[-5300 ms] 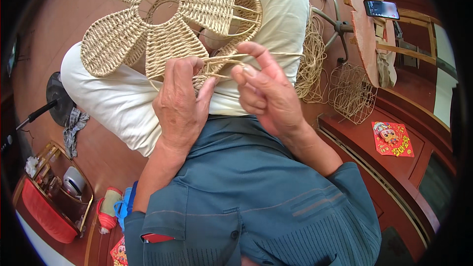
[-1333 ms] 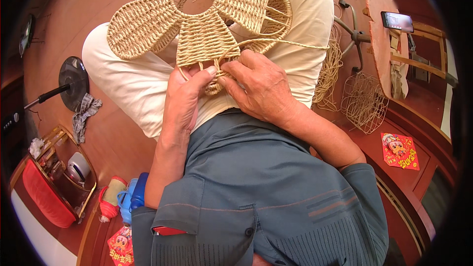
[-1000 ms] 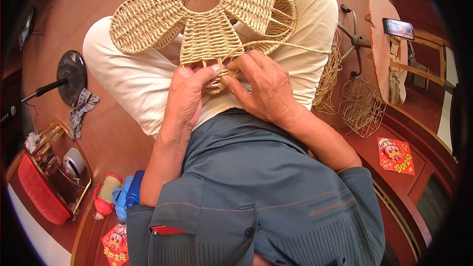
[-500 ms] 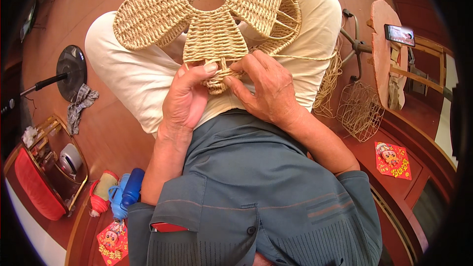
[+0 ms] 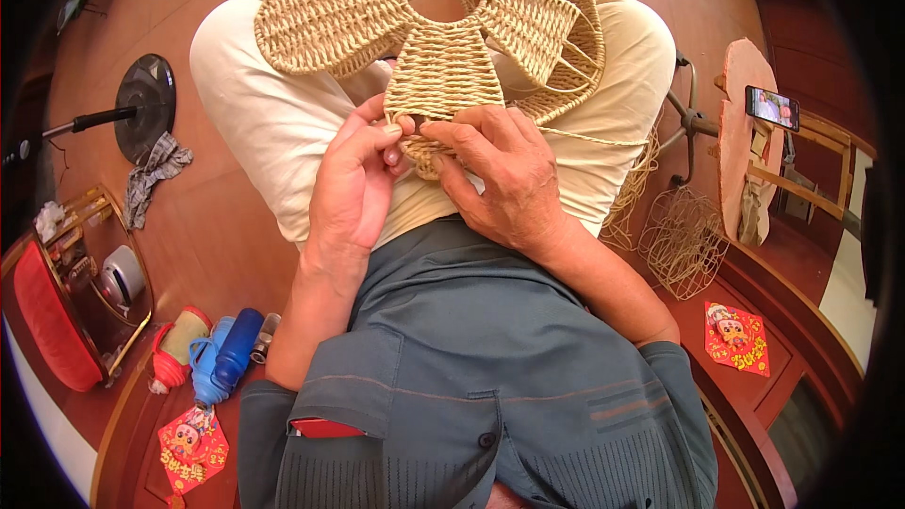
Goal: Weaving a floral-shaped decorative item using dried plant fibers.
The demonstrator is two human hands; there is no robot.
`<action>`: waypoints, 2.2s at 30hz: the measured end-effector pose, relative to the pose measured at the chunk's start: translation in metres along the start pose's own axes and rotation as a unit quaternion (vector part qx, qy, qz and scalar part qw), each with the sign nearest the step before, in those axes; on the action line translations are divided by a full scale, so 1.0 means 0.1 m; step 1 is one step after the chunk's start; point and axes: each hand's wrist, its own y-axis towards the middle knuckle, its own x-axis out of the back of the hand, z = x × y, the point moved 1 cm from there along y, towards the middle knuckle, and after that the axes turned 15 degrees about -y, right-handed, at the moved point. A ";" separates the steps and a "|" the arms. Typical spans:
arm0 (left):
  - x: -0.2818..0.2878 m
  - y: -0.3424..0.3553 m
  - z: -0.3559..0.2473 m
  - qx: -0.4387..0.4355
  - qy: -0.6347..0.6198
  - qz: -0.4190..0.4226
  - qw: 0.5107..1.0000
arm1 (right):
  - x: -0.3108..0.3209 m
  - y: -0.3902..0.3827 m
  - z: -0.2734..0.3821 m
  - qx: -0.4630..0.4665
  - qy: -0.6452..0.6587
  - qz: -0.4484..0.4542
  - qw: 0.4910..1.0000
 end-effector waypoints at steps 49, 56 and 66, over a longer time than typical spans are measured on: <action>-0.14 -0.43 -0.50 -0.150 0.748 0.078 0.642 | -0.38 0.05 0.13 0.014 0.026 -0.089 0.996; 0.22 -0.62 -1.42 -0.265 0.716 -0.049 0.644 | -0.34 0.05 0.17 -0.031 0.035 -0.074 0.996; 2.13 -2.41 -5.54 -0.348 0.543 -0.635 0.424 | -0.37 0.16 0.15 -0.084 0.066 -0.084 0.991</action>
